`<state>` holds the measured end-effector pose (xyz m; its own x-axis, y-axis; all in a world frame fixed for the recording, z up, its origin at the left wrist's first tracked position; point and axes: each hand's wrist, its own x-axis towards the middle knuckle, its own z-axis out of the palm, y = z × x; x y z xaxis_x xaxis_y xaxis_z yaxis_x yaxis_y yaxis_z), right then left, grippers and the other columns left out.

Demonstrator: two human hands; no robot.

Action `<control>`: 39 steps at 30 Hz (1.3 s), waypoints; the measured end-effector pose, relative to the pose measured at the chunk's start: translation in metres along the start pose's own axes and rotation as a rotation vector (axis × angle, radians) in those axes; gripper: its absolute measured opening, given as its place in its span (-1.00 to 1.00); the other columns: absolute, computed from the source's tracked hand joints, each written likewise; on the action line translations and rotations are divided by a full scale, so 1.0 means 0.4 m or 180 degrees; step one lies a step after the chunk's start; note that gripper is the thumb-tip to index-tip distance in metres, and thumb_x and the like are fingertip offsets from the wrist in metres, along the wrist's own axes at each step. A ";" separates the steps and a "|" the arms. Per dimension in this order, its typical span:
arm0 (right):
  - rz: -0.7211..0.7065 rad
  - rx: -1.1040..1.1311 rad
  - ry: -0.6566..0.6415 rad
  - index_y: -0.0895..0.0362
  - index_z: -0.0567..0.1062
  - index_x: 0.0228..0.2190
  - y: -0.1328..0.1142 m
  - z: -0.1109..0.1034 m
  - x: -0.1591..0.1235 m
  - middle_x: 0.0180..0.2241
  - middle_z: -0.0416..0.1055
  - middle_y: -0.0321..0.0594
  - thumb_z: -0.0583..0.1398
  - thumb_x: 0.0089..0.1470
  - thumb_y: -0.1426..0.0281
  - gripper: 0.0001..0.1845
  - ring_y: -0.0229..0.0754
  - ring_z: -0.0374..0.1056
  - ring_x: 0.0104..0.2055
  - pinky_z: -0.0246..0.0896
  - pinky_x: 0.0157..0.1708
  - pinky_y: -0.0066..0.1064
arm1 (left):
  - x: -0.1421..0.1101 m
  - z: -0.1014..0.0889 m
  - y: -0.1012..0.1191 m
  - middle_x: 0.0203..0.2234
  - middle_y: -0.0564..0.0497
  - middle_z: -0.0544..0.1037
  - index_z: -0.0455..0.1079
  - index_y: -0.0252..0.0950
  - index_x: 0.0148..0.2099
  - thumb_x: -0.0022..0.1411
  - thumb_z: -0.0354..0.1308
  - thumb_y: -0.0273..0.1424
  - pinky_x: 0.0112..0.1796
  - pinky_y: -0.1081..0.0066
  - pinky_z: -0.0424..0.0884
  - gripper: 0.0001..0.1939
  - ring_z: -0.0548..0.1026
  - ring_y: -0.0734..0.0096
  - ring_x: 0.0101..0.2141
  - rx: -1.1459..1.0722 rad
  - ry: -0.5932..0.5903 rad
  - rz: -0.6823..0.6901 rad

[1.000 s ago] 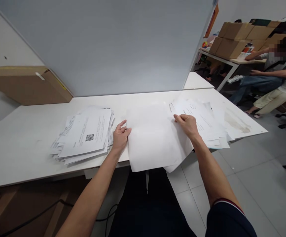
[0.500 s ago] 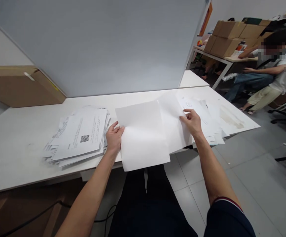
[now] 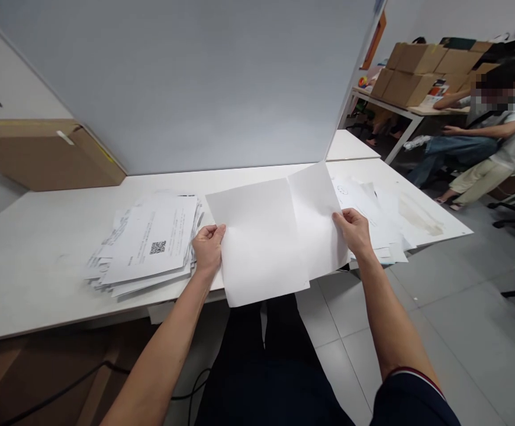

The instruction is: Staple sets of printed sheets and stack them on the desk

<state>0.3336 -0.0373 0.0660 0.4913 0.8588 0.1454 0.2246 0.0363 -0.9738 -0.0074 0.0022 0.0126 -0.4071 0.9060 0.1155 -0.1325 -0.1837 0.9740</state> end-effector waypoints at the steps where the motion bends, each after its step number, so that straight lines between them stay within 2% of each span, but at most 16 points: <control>1: 0.0031 0.0036 0.0007 0.14 0.40 -0.54 0.002 0.001 -0.001 -0.57 0.34 -0.34 0.32 -0.26 0.23 -0.72 -0.31 0.19 -0.56 0.08 -0.56 -0.45 | 0.000 0.000 -0.001 -0.64 0.14 0.39 0.37 -0.31 -0.45 -0.09 0.30 -0.26 -0.48 0.51 0.26 -0.75 0.32 0.58 -0.58 -0.0024 -0.0020 -0.0035; 5: 0.0228 0.0249 -0.0043 0.12 0.37 -0.55 0.001 0.016 -0.016 -0.61 0.31 -0.36 0.32 -0.28 0.19 -0.69 -0.31 0.16 -0.58 0.07 -0.59 -0.46 | 0.000 0.000 -0.006 -0.66 0.17 0.34 0.33 -0.31 -0.46 -0.05 0.28 -0.20 -0.52 0.53 0.24 -0.71 0.28 0.60 -0.61 -0.0267 -0.0172 -0.0280; 11: 0.0514 0.0754 -0.0685 0.09 0.41 -0.41 -0.019 0.086 -0.098 -0.52 0.42 -0.32 0.29 -0.19 0.12 -0.66 -0.25 0.29 -0.51 0.21 -0.51 -0.44 | -0.005 0.004 -0.010 -0.64 0.18 0.33 0.25 -0.29 -0.47 -0.03 0.28 -0.20 -0.57 0.57 0.18 -0.68 0.28 0.62 -0.60 -0.0553 -0.0567 -0.0475; 16: 0.0616 0.0716 -0.1172 0.05 0.46 -0.35 -0.029 0.137 -0.152 -0.47 0.48 -0.25 0.17 -0.03 -0.01 -0.61 -0.10 0.39 -0.36 0.30 -0.44 -0.35 | -0.017 0.007 0.006 -0.66 0.20 0.33 0.24 -0.28 -0.41 -0.03 0.27 -0.17 -0.58 0.57 0.17 -0.67 0.28 0.62 -0.63 -0.0500 -0.0768 -0.0547; 19: 0.0468 0.0602 -0.1345 0.04 0.48 -0.26 -0.038 0.142 -0.162 -0.34 0.52 -0.20 0.11 0.02 -0.03 -0.56 -0.03 0.41 -0.23 0.33 -0.31 -0.26 | -0.018 0.009 0.010 -0.63 0.18 0.36 0.27 -0.29 -0.39 -0.08 0.30 -0.20 -0.55 0.56 0.21 -0.66 0.29 0.62 -0.61 -0.0388 -0.0649 -0.0478; 22: 0.0194 0.0204 -0.1600 0.05 0.45 -0.16 -0.049 0.139 -0.167 -0.21 0.50 -0.19 0.22 -0.02 0.09 -0.58 -0.03 0.40 -0.16 0.31 -0.25 -0.26 | -0.014 0.012 0.015 -0.56 0.15 0.41 0.30 -0.30 -0.37 -0.15 0.35 -0.26 -0.46 0.53 0.28 -0.65 0.36 0.61 -0.55 -0.0479 -0.0455 -0.0433; 25: 0.0093 -0.0232 -0.1724 0.12 0.46 -0.21 -0.072 0.125 -0.166 -0.24 0.51 -0.16 0.25 -0.05 0.16 -0.62 -0.05 0.40 -0.22 0.31 -0.32 -0.30 | -0.012 0.012 0.033 -0.41 0.09 0.48 0.33 -0.28 -0.21 -0.21 0.40 -0.34 -0.31 0.49 0.35 -0.53 0.45 0.54 -0.40 -0.1030 -0.0484 -0.0674; 28: -0.0112 -0.0581 -0.1905 0.14 0.48 -0.24 -0.130 0.097 -0.151 -0.28 0.51 -0.15 0.22 -0.03 0.16 -0.64 -0.06 0.40 -0.26 0.29 -0.37 -0.32 | -0.012 0.003 0.059 -0.33 0.04 0.51 0.26 -0.22 0.04 -0.20 0.41 -0.36 -0.21 0.44 0.36 -0.29 0.48 0.46 -0.30 -0.1466 -0.0848 -0.1050; 31: -0.0534 -0.1218 -0.2539 0.11 0.49 -0.25 -0.222 0.067 -0.124 -0.29 0.50 -0.19 0.18 0.02 0.18 -0.69 -0.07 0.40 -0.25 0.27 -0.34 -0.34 | -0.012 -0.009 0.079 -0.34 0.04 0.54 0.24 -0.20 0.12 -0.14 0.38 -0.32 -0.24 0.44 0.37 -0.26 0.49 0.45 -0.34 -0.1536 -0.1206 -0.1196; 33: -0.0840 -0.1836 -0.2942 0.09 0.50 -0.30 -0.284 0.057 -0.105 -0.33 0.49 -0.24 0.14 0.05 0.23 -0.76 -0.11 0.38 -0.29 0.23 -0.35 -0.37 | -0.012 -0.013 0.083 -0.44 0.09 0.53 0.32 -0.21 0.06 -0.14 0.38 -0.32 -0.32 0.48 0.36 -0.34 0.46 0.52 -0.43 -0.1505 -0.1262 -0.1068; 34: -0.0985 -0.2174 -0.3016 0.08 0.49 -0.34 -0.310 0.057 -0.098 -0.36 0.48 -0.26 0.13 0.06 0.26 -0.80 -0.14 0.37 -0.33 0.20 -0.37 -0.38 | -0.013 -0.014 0.082 -0.50 0.11 0.51 0.38 -0.23 -0.01 -0.15 0.39 -0.32 -0.36 0.50 0.35 -0.41 0.44 0.55 -0.48 -0.1442 -0.1265 -0.0930; 37: -0.1383 -0.3088 -0.2838 0.09 0.43 -0.44 -0.362 0.079 -0.086 -0.47 0.42 -0.27 0.09 0.06 0.34 -0.86 -0.21 0.29 -0.43 0.08 -0.46 -0.41 | -0.018 -0.011 0.075 -0.55 0.10 0.47 0.47 -0.30 -0.16 -0.15 0.38 -0.32 -0.40 0.52 0.34 -0.56 0.40 0.58 -0.52 -0.0990 -0.1484 -0.0439; 39: -0.1624 -0.3405 -0.2800 0.09 0.40 -0.46 -0.380 0.109 -0.089 -0.49 0.39 -0.27 0.08 0.05 0.38 -0.87 -0.22 0.25 -0.45 0.02 -0.47 -0.41 | -0.025 -0.009 0.070 -0.44 0.04 0.53 0.47 -0.30 -0.11 -0.16 0.39 -0.31 -0.36 0.48 0.37 -0.51 0.46 0.50 -0.44 -0.0585 -0.1796 -0.0343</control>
<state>0.2452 -0.0511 0.2010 -0.3995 0.9105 -0.1062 0.9049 0.3731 -0.2048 -0.0103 -0.0133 0.0379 0.1529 0.9764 0.1525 -0.3207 -0.0970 0.9422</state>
